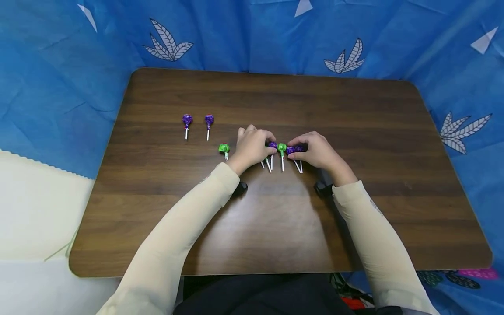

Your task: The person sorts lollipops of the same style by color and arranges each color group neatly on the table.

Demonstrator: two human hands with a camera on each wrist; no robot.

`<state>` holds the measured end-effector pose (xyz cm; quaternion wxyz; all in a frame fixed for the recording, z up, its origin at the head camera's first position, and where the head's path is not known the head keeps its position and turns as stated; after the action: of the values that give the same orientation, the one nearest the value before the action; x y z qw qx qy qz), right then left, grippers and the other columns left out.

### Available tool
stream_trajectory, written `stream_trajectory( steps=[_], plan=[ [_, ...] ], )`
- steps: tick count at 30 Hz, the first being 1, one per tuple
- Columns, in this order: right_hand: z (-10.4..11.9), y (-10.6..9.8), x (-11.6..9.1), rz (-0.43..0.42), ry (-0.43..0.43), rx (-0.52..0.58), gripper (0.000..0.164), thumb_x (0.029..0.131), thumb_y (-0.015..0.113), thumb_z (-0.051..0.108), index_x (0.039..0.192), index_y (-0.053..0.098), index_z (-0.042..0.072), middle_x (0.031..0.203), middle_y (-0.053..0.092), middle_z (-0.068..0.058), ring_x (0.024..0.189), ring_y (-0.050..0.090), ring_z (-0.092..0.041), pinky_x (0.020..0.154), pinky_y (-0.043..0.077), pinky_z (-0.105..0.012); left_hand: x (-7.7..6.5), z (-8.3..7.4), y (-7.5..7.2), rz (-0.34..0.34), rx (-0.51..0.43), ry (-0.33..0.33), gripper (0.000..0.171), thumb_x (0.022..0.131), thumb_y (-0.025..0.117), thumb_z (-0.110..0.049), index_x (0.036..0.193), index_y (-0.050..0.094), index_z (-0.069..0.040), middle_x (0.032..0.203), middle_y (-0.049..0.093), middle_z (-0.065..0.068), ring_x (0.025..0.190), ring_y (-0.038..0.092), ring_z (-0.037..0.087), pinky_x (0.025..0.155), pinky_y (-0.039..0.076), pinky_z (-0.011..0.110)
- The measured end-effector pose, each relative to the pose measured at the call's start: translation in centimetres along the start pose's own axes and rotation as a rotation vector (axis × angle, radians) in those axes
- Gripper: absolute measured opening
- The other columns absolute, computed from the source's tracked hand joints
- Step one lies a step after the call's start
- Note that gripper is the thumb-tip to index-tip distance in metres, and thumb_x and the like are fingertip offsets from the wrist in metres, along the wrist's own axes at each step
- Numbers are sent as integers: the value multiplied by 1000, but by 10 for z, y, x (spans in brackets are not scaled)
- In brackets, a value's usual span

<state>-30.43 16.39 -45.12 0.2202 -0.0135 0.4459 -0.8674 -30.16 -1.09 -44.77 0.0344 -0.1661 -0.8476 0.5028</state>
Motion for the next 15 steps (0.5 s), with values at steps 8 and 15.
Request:
stream_trajectory(
  steps=[8,15],
  plan=[
    [2,1,2,-9,26,-12,31,82,82,27,108,75,12,115,71,-10,122,45,-30,108,32,-56,0,3,-14,-55,-96,-28,22,89,74,-40,106,73,-27,99,72,-12,103,50,16,97,25,45],
    [0,3,2,8,75,-15,31,83,82,28,109,74,14,117,69,-10,126,43,-31,110,29,-57,6,42,-62,-99,-208,-73,23,88,75,-36,107,73,-23,102,73,-7,107,55,19,98,22,49]
  ],
)
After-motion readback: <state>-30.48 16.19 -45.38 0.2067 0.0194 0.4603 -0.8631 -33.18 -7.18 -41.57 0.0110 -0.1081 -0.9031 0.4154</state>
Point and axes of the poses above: each hand's wrist, its own x-axis towards the middle knuckle, its own y-axis out of the palm, z = x × y, the point moved 6 cm from there along x, towards the middle knuckle
